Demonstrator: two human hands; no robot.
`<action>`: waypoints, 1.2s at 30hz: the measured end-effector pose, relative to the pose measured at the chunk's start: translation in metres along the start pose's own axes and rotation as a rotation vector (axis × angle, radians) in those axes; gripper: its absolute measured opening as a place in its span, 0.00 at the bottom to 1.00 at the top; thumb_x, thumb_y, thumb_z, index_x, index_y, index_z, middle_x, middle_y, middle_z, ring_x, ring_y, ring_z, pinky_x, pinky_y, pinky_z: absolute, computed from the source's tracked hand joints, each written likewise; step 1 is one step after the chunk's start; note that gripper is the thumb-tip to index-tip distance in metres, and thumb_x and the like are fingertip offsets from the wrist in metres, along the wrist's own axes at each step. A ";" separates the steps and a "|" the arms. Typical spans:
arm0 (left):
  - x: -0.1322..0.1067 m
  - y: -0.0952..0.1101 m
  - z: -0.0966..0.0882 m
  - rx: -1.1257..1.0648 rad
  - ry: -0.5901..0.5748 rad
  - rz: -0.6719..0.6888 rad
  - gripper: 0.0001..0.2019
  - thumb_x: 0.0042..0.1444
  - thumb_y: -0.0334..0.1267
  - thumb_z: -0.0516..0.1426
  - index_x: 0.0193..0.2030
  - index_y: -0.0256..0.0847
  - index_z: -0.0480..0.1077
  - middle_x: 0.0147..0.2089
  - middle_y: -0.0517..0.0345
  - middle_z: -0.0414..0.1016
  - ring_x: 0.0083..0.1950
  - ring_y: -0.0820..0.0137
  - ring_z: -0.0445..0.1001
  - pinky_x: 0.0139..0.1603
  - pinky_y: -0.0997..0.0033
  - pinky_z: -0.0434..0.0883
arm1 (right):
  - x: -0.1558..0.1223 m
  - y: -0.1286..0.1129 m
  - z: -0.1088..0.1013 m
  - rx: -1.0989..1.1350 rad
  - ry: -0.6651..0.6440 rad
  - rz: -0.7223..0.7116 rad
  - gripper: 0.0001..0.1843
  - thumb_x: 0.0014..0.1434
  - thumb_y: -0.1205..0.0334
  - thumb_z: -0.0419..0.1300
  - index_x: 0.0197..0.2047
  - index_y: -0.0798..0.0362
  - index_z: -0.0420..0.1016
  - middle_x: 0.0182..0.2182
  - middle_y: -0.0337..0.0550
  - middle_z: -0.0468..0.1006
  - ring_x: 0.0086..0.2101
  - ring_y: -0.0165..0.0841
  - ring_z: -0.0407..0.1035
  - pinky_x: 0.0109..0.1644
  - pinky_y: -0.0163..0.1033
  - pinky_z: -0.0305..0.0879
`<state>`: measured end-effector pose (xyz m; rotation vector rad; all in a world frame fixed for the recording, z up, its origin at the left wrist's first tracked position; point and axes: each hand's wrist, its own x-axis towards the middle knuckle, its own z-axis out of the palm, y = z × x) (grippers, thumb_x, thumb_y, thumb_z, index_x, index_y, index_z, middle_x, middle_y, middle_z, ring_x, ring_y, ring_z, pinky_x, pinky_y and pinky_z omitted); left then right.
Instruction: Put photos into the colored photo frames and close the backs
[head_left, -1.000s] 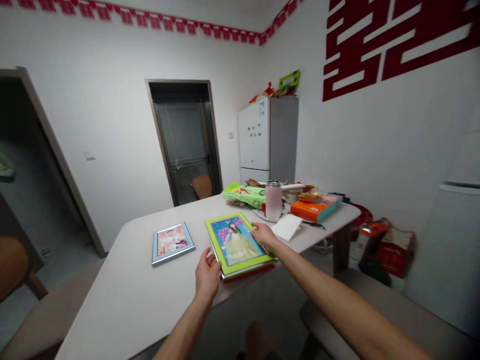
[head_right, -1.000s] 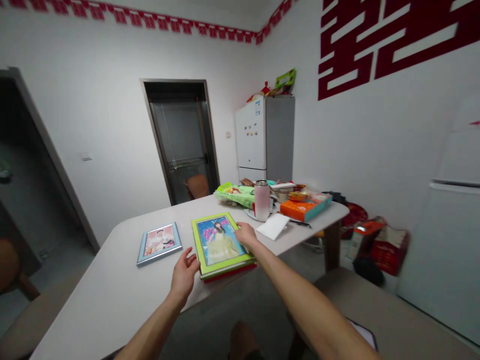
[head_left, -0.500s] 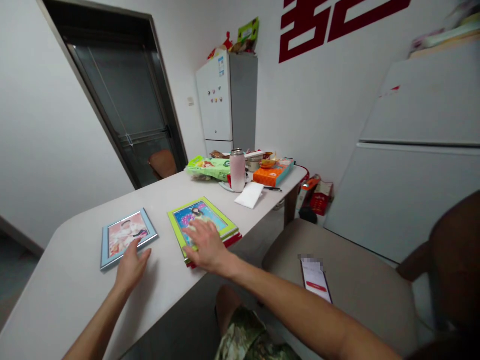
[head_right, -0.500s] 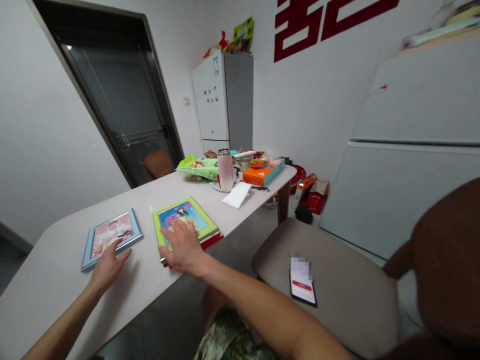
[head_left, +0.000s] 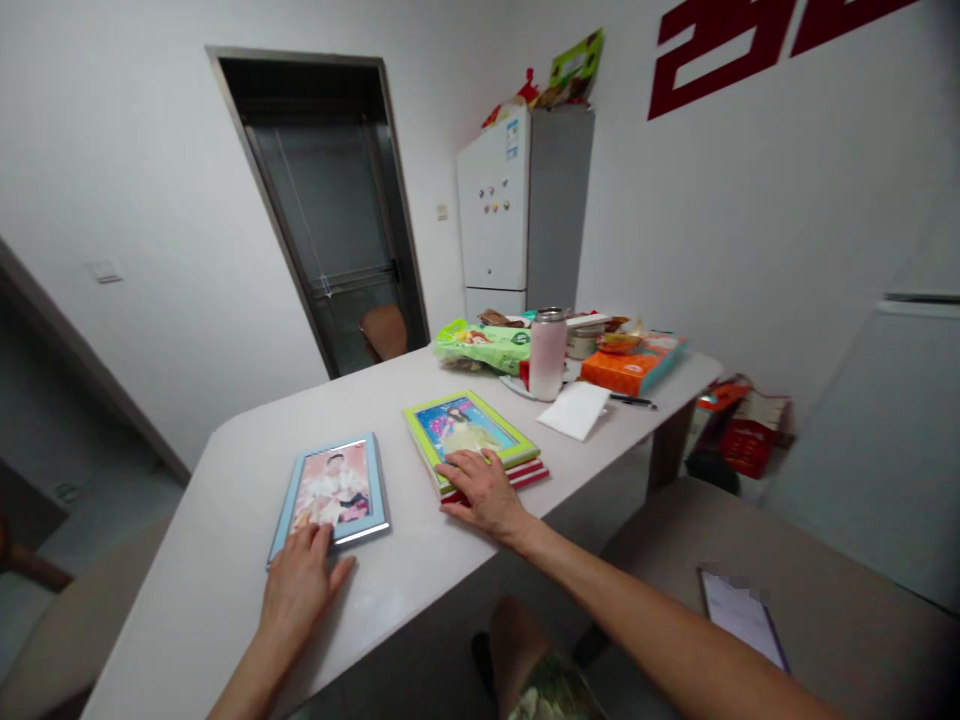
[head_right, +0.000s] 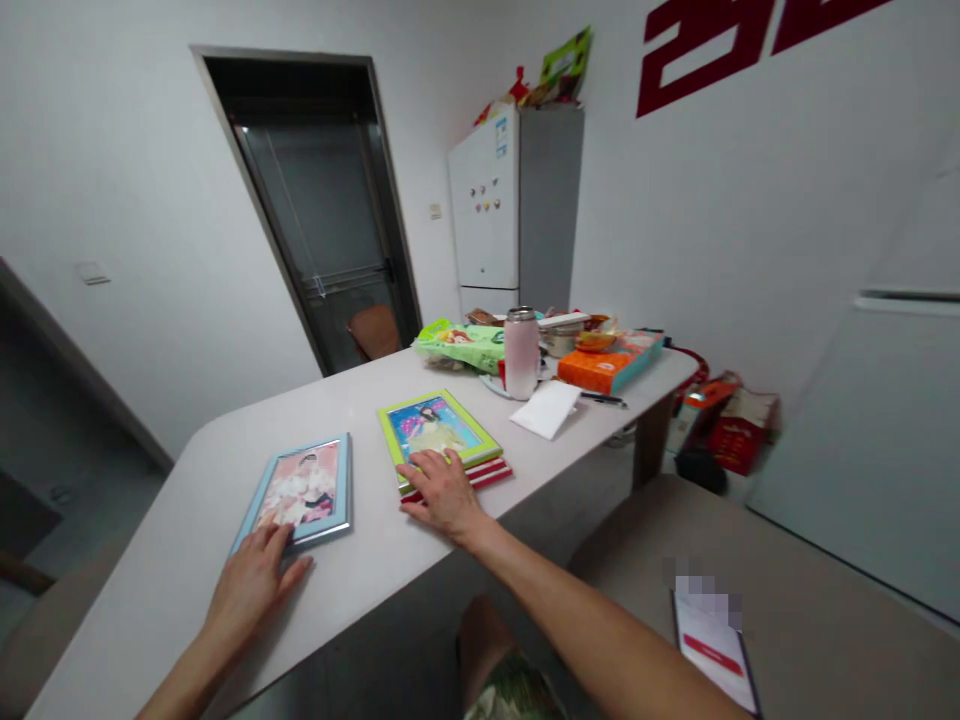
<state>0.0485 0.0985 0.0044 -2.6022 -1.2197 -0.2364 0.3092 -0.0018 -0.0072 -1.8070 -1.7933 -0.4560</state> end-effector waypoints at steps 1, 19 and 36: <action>-0.015 0.002 -0.005 -0.025 -0.024 -0.013 0.23 0.51 0.46 0.48 0.50 0.33 0.60 0.52 0.45 0.61 0.54 0.60 0.57 0.51 0.63 0.57 | 0.001 0.001 0.000 -0.009 0.004 -0.008 0.27 0.46 0.51 0.57 0.50 0.49 0.62 0.48 0.47 0.66 0.49 0.40 0.55 0.54 0.50 0.40; -0.103 0.051 -0.077 -0.980 0.353 -0.261 0.14 0.45 0.32 0.51 0.42 0.40 0.60 0.40 0.53 0.68 0.41 0.65 0.68 0.42 0.64 0.66 | -0.017 -0.120 -0.008 0.912 -0.045 0.371 0.28 0.54 0.51 0.44 0.56 0.53 0.52 0.54 0.50 0.59 0.50 0.35 0.59 0.52 0.44 0.57; -0.137 0.048 0.002 -2.222 0.174 -0.903 0.21 0.40 0.42 0.61 0.42 0.41 0.63 0.42 0.53 0.72 0.44 0.63 0.70 0.42 0.66 0.66 | -0.004 -0.141 -0.011 0.591 -0.493 -0.254 0.23 0.46 0.66 0.51 0.47 0.54 0.67 0.52 0.51 0.61 0.52 0.37 0.55 0.54 0.41 0.51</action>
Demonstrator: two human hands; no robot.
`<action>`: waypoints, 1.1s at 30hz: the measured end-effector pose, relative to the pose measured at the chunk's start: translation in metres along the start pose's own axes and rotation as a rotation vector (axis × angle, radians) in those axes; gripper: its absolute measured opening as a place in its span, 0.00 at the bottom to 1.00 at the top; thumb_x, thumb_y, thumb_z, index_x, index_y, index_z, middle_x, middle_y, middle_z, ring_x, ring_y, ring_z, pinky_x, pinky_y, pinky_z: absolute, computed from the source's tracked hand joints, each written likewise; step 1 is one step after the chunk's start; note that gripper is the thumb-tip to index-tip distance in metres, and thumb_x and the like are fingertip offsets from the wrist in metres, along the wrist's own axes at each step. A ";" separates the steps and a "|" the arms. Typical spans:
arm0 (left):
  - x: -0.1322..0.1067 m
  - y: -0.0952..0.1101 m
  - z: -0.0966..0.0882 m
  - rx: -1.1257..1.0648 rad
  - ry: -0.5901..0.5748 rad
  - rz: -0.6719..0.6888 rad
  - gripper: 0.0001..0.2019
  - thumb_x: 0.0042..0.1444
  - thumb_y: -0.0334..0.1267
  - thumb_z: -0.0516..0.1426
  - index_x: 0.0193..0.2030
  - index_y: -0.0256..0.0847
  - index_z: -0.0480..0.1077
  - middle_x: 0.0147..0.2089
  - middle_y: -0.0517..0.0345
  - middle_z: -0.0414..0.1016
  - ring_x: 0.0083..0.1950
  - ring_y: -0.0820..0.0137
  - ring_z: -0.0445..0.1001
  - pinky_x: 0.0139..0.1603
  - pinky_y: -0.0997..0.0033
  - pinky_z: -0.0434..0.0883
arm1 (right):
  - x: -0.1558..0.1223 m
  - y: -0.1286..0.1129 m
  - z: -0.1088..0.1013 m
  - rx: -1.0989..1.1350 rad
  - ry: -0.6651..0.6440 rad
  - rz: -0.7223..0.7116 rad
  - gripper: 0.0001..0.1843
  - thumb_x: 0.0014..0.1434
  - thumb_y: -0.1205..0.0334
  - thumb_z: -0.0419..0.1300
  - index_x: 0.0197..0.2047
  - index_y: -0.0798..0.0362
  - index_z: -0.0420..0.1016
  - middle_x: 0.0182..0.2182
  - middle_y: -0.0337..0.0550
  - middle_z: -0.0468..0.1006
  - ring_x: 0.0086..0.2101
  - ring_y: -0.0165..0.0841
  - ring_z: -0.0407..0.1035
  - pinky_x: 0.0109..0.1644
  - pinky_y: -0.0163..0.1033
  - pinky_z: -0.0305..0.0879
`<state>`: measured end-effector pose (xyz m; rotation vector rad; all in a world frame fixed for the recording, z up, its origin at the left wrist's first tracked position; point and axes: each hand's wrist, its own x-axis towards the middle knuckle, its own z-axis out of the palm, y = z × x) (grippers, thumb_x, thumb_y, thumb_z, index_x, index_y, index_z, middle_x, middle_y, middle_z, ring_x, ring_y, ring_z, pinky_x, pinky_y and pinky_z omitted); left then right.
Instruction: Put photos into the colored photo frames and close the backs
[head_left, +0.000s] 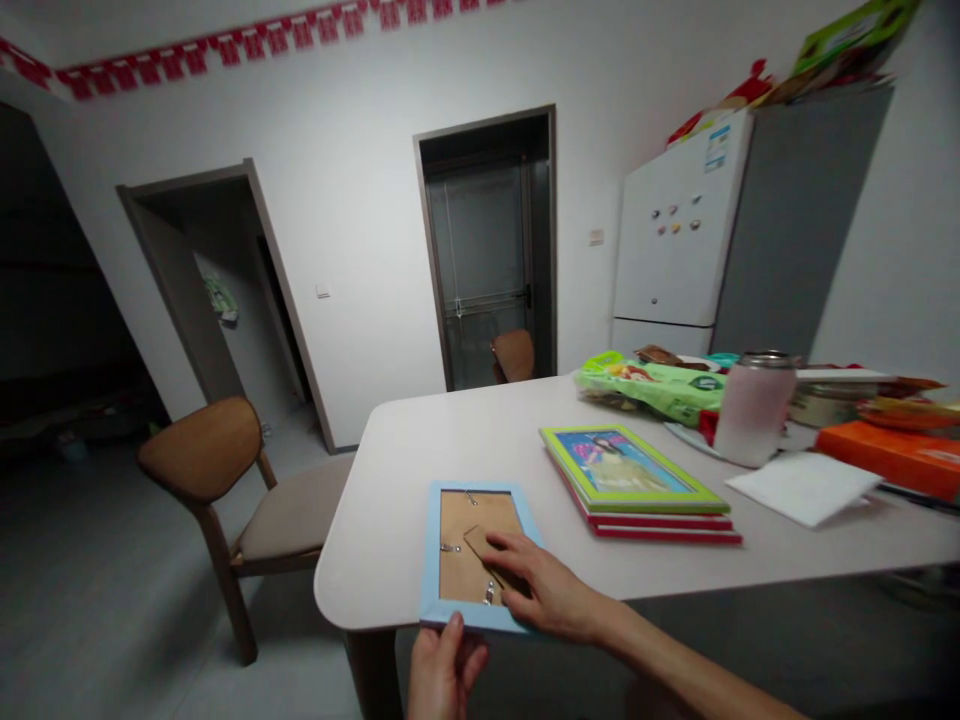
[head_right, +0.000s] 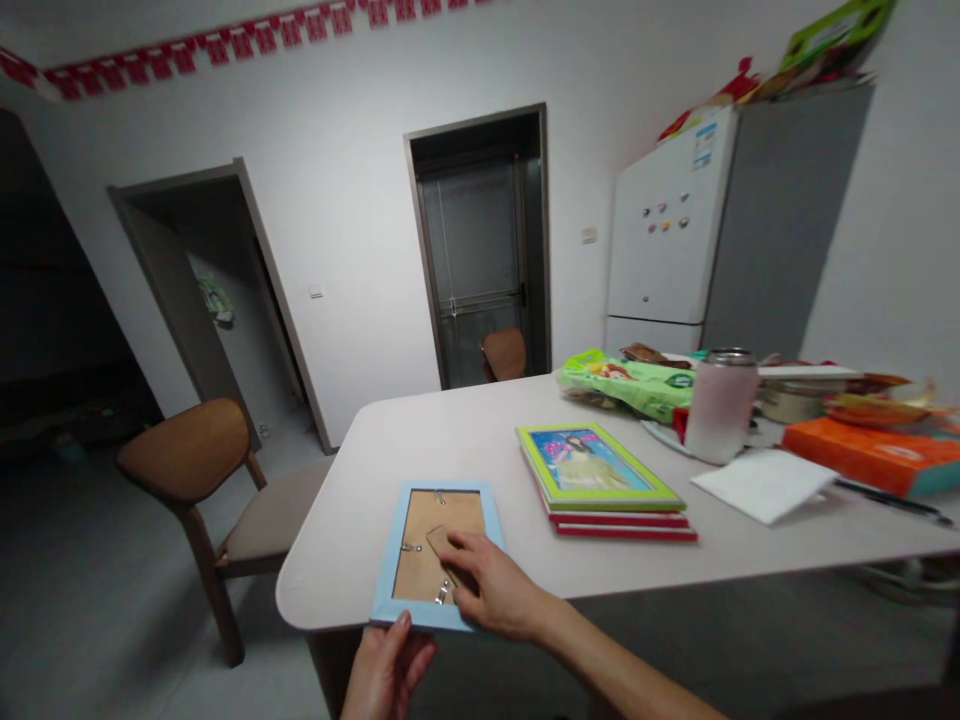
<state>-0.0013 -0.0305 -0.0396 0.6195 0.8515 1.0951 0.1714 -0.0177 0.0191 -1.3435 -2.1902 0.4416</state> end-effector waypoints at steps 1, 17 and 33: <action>-0.002 -0.001 -0.002 0.034 -0.025 -0.043 0.19 0.40 0.44 0.61 0.39 0.39 0.65 0.41 0.51 0.72 0.43 0.63 0.71 0.41 0.67 0.67 | 0.002 0.002 -0.001 -0.012 -0.019 -0.011 0.22 0.45 0.68 0.51 0.47 0.54 0.68 0.52 0.51 0.61 0.52 0.37 0.55 0.54 0.41 0.51; 0.012 0.046 -0.009 1.419 -0.324 0.747 0.16 0.39 0.30 0.59 0.39 0.40 0.67 0.50 0.50 0.66 0.56 0.62 0.58 0.54 0.58 0.59 | 0.010 0.007 0.005 0.056 -0.056 -0.040 0.10 0.45 0.62 0.57 0.32 0.47 0.76 0.48 0.44 0.65 0.50 0.37 0.57 0.52 0.42 0.52; 0.007 0.042 -0.004 1.575 -0.285 0.723 0.23 0.40 0.28 0.58 0.47 0.38 0.61 0.49 0.47 0.67 0.54 0.62 0.60 0.53 0.58 0.60 | 0.064 -0.009 0.041 -0.278 0.151 0.199 0.10 0.49 0.60 0.52 0.30 0.49 0.75 0.32 0.43 0.73 0.38 0.35 0.62 0.42 0.38 0.53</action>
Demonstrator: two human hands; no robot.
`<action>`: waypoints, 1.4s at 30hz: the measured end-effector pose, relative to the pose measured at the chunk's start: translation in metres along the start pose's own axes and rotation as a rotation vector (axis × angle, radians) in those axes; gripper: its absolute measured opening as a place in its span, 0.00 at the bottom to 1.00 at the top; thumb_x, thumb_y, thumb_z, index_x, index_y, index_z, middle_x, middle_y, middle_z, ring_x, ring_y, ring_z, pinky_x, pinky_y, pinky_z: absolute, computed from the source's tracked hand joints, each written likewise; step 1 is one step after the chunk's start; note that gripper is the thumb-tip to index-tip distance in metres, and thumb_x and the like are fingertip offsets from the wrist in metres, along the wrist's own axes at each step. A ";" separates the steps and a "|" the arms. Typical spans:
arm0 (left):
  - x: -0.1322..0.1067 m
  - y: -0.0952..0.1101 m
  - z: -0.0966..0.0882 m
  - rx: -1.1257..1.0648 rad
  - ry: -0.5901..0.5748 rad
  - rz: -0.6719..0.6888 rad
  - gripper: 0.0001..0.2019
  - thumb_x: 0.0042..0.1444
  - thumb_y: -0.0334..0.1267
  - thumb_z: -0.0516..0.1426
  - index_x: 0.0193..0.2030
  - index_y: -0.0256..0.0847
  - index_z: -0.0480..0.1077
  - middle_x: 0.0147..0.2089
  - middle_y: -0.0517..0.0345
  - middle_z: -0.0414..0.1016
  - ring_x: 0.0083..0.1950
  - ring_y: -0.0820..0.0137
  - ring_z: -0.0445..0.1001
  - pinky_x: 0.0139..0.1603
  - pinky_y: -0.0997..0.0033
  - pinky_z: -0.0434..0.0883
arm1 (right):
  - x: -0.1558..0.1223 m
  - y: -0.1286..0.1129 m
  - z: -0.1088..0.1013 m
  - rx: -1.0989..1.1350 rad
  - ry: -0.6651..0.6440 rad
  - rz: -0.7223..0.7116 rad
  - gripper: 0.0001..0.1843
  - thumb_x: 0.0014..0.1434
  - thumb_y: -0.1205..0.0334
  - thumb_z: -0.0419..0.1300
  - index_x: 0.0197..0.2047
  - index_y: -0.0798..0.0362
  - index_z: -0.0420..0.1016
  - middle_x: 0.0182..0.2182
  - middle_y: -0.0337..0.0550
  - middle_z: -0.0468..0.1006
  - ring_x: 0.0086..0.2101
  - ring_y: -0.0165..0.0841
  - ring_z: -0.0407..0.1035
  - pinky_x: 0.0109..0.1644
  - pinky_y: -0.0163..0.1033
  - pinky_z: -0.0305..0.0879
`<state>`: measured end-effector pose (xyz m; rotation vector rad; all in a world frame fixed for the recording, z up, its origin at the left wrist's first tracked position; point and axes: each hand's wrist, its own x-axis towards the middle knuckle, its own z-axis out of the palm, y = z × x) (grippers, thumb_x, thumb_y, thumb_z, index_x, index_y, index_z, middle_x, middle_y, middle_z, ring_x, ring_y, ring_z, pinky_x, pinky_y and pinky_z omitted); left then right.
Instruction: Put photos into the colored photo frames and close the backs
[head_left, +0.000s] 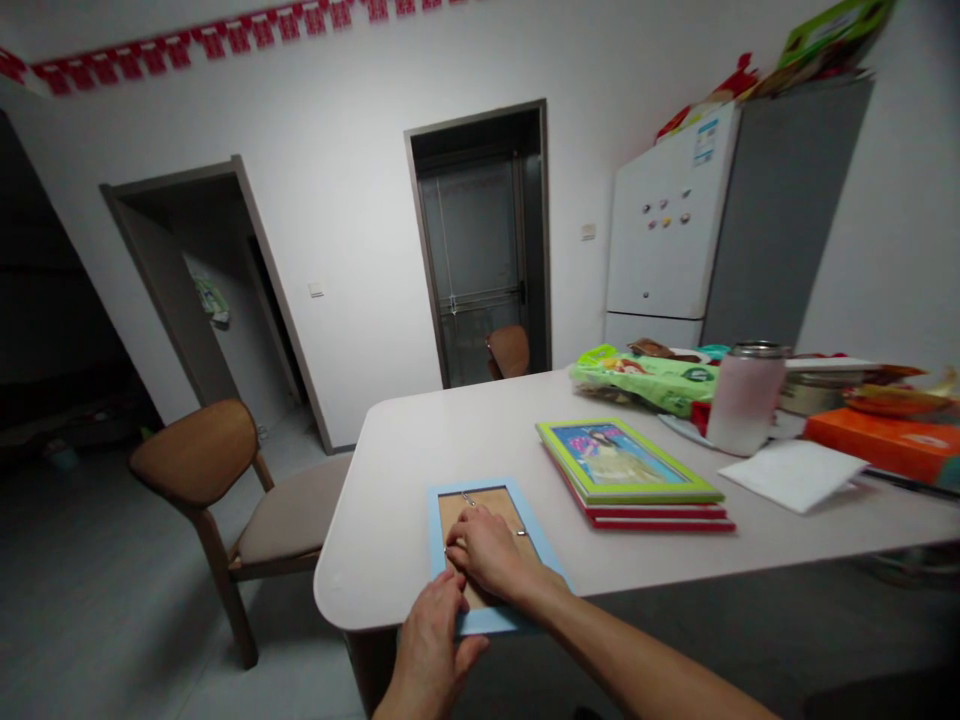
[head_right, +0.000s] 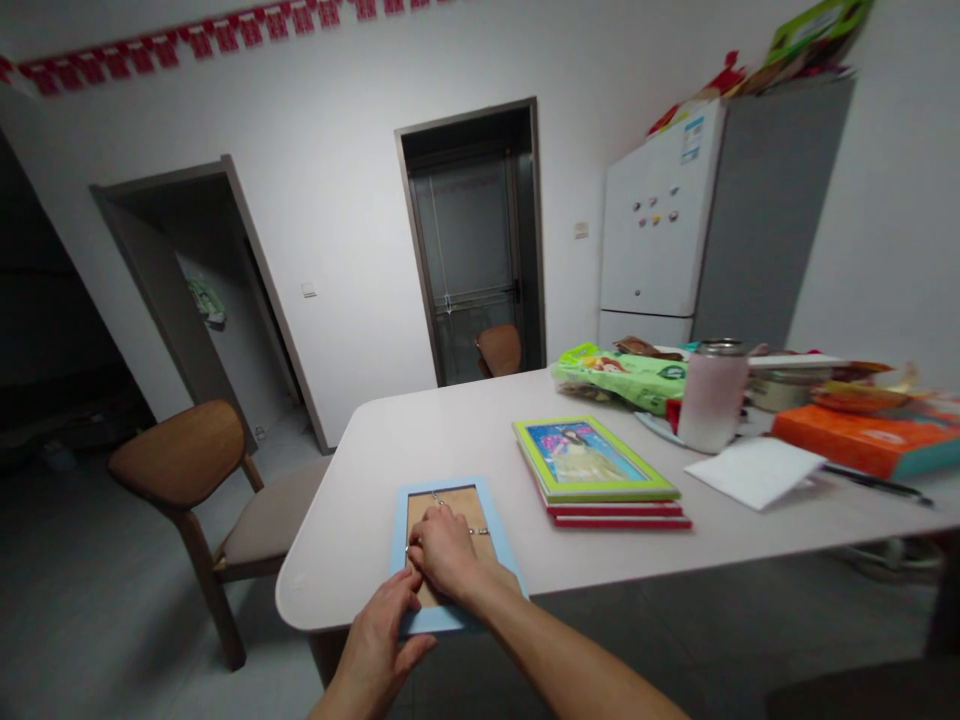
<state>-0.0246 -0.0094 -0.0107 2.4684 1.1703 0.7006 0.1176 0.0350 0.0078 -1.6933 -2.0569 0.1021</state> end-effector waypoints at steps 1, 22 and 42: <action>0.000 0.000 0.000 0.006 -0.009 -0.011 0.25 0.40 0.29 0.58 0.48 0.37 0.60 0.49 0.47 0.66 0.55 0.62 0.60 0.54 0.58 0.59 | 0.001 -0.001 0.002 -0.008 0.009 0.013 0.10 0.49 0.60 0.52 0.30 0.49 0.75 0.33 0.44 0.73 0.38 0.35 0.62 0.41 0.38 0.53; 0.001 0.010 -0.006 -0.105 -0.006 -0.113 0.23 0.37 0.29 0.59 0.45 0.40 0.65 0.49 0.49 0.67 0.55 0.61 0.60 0.54 0.60 0.59 | 0.040 0.040 0.008 -0.095 0.027 0.247 0.16 0.53 0.62 0.47 0.40 0.48 0.73 0.38 0.49 0.70 0.41 0.38 0.61 0.41 0.41 0.56; -0.001 0.008 -0.003 -0.100 0.022 -0.100 0.22 0.37 0.28 0.59 0.44 0.38 0.64 0.52 0.47 0.65 0.55 0.62 0.60 0.55 0.62 0.58 | -0.022 0.056 -0.039 -0.039 0.009 0.035 0.14 0.51 0.64 0.47 0.34 0.55 0.73 0.33 0.49 0.71 0.37 0.34 0.62 0.42 0.36 0.55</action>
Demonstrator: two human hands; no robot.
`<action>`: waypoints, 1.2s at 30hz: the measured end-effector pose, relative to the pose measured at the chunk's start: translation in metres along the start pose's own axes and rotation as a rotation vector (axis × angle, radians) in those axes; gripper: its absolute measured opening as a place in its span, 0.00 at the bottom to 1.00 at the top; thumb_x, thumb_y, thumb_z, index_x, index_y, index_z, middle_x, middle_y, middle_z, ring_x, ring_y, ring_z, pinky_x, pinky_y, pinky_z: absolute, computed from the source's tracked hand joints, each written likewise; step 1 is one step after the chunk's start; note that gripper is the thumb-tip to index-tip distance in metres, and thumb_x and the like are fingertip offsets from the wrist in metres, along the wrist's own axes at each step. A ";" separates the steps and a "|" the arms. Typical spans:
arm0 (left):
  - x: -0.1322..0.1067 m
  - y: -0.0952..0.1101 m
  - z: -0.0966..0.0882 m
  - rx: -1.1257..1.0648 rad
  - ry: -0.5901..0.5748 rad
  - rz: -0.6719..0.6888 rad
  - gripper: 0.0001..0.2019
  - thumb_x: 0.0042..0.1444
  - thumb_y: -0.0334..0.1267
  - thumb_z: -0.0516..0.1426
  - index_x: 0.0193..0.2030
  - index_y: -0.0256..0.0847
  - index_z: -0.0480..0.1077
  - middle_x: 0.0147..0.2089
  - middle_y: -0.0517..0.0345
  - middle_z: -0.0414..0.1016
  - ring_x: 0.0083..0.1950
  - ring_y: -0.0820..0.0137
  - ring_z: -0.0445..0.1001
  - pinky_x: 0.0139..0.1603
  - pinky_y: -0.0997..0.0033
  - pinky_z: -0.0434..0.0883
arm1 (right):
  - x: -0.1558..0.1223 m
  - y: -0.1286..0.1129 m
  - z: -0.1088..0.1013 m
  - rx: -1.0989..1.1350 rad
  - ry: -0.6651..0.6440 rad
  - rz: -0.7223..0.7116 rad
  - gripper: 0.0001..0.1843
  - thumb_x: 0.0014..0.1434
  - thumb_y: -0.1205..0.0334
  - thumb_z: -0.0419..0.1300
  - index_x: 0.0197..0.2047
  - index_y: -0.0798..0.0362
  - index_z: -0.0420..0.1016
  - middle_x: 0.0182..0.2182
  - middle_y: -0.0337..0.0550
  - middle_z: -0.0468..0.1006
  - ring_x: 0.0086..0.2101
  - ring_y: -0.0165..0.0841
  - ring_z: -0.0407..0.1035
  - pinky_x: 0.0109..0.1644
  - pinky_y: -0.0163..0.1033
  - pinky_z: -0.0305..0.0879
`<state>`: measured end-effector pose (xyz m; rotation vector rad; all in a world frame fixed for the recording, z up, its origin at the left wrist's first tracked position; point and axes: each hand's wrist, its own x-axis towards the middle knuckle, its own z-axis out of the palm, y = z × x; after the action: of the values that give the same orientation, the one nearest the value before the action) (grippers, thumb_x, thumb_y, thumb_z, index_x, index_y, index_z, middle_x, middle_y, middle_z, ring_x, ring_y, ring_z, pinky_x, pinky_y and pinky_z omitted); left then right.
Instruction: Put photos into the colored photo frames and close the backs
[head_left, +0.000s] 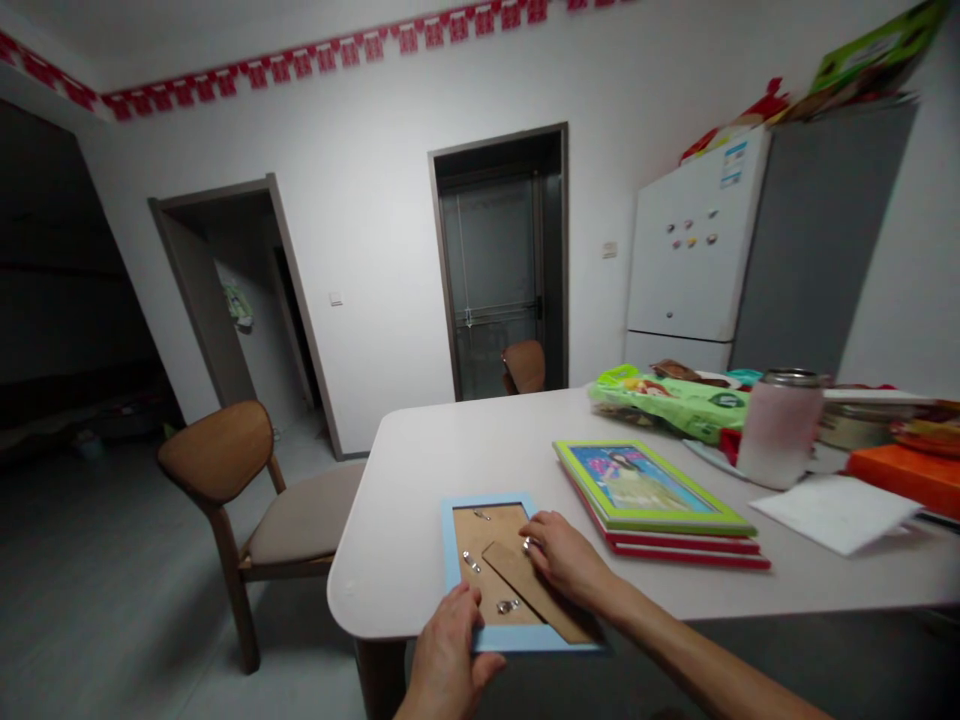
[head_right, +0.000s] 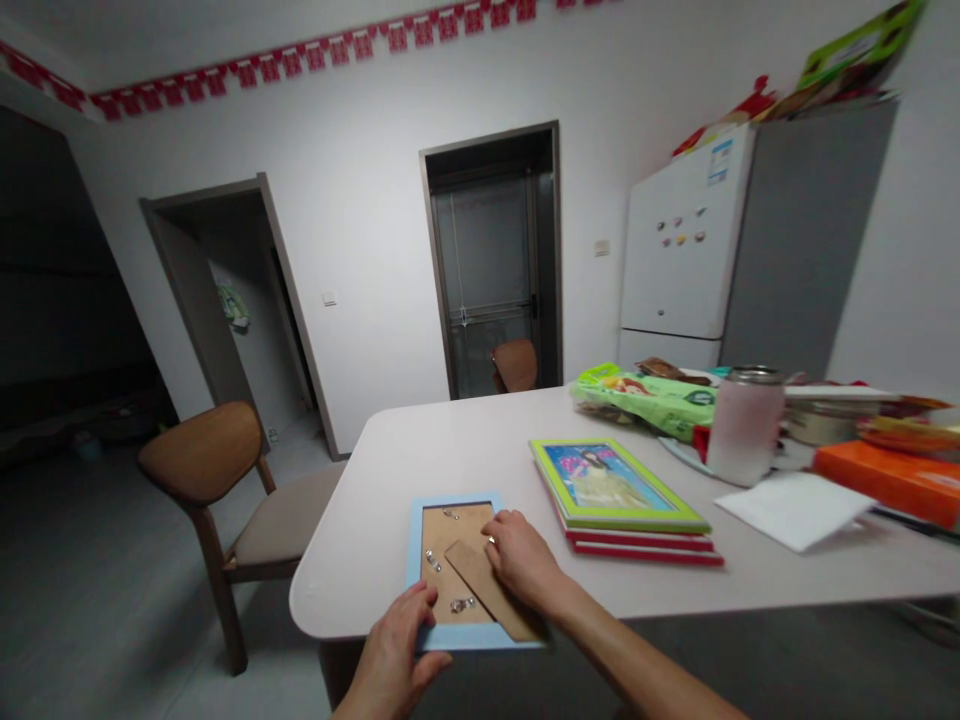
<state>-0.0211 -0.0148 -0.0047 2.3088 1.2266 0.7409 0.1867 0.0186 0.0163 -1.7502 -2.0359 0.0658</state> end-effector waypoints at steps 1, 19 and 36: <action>0.001 0.001 0.001 -0.002 0.001 -0.007 0.22 0.38 0.28 0.58 0.44 0.38 0.64 0.52 0.47 0.64 0.55 0.62 0.59 0.55 0.62 0.58 | -0.005 -0.004 -0.001 -0.007 -0.008 -0.003 0.14 0.51 0.61 0.48 0.35 0.54 0.73 0.33 0.49 0.71 0.37 0.35 0.62 0.41 0.37 0.55; 0.034 -0.003 -0.015 -0.610 0.398 -0.204 0.17 0.44 0.34 0.52 0.44 0.36 0.63 0.43 0.52 0.70 0.46 0.66 0.68 0.48 0.69 0.62 | 0.000 -0.061 -0.029 0.196 0.034 -0.031 0.14 0.45 0.58 0.54 0.35 0.53 0.73 0.32 0.45 0.70 0.31 0.30 0.64 0.34 0.31 0.57; 0.008 -0.098 -0.065 -0.061 0.365 -0.474 0.21 0.40 0.33 0.55 0.45 0.38 0.62 0.46 0.51 0.68 0.49 0.62 0.65 0.50 0.65 0.58 | -0.003 0.027 0.017 -0.118 0.011 0.345 0.24 0.48 0.64 0.49 0.50 0.61 0.61 0.37 0.56 0.71 0.38 0.39 0.66 0.40 0.39 0.57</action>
<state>-0.1187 0.0498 -0.0101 1.7694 1.7949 1.0238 0.2058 0.0253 -0.0085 -2.1539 -1.7404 0.0429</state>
